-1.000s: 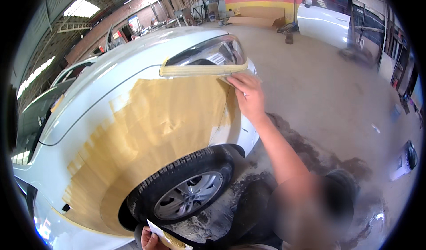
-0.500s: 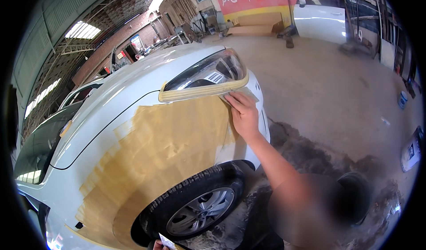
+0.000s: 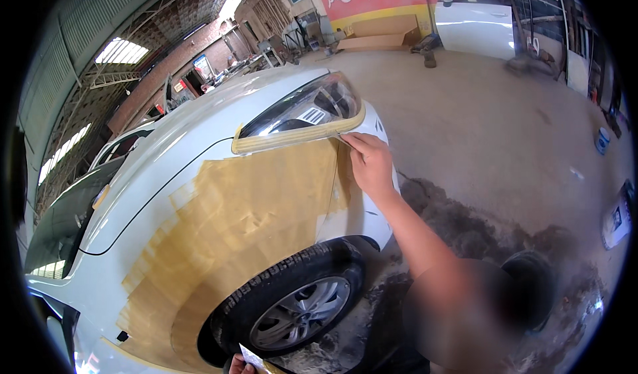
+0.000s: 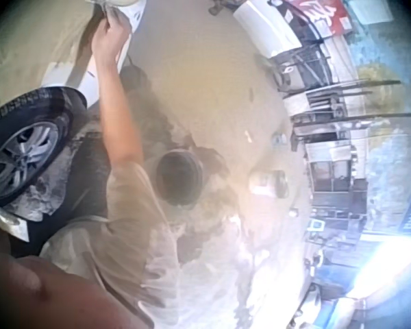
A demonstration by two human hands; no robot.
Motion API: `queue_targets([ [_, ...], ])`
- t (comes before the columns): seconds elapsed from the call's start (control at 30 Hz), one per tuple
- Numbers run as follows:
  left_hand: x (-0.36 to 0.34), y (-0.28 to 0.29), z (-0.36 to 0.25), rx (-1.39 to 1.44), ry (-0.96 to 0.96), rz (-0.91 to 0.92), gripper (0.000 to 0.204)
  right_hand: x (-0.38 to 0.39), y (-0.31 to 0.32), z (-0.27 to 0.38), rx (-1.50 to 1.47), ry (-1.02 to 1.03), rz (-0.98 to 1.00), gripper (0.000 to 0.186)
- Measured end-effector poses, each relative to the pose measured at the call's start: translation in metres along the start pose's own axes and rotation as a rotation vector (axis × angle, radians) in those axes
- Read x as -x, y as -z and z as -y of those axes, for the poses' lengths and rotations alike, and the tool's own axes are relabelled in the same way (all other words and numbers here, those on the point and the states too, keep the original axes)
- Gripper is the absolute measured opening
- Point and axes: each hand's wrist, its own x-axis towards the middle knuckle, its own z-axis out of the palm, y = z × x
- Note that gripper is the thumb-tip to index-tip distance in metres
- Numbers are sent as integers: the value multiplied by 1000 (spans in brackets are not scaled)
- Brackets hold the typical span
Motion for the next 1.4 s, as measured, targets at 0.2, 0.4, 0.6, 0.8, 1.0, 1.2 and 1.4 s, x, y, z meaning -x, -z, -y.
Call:
queue_targets([
  [0.2, 5, -2, -2, -7, -4, -22, 11, 19, -15, 20, 241, 66, -44, 34],
  [0.4, 2, -2, 3, -18, 8, -31, 12, 2, 20, 20, 66, -253, 102, 40],
  [0.6, 0, -12, 1, 40, -20, -4, 10, -25, 15, 59, 192, -556, 346, 36],
  [0.8, 3, -4, 4, 72, -21, -24, 12, -24, -3, 30, 199, -532, 297, 27],
  [1.0, 0, 18, 10, 66, -26, -31, 11, -31, -6, 41, 201, -546, 346, 26],
  [1.2, -7, 21, 20, 120, -17, -13, 11, -29, -13, 45, 405, -476, 370, 27],
  [1.4, -10, 22, 24, 119, 16, 20, 13, -28, -14, 56, 546, -347, 396, 26],
])
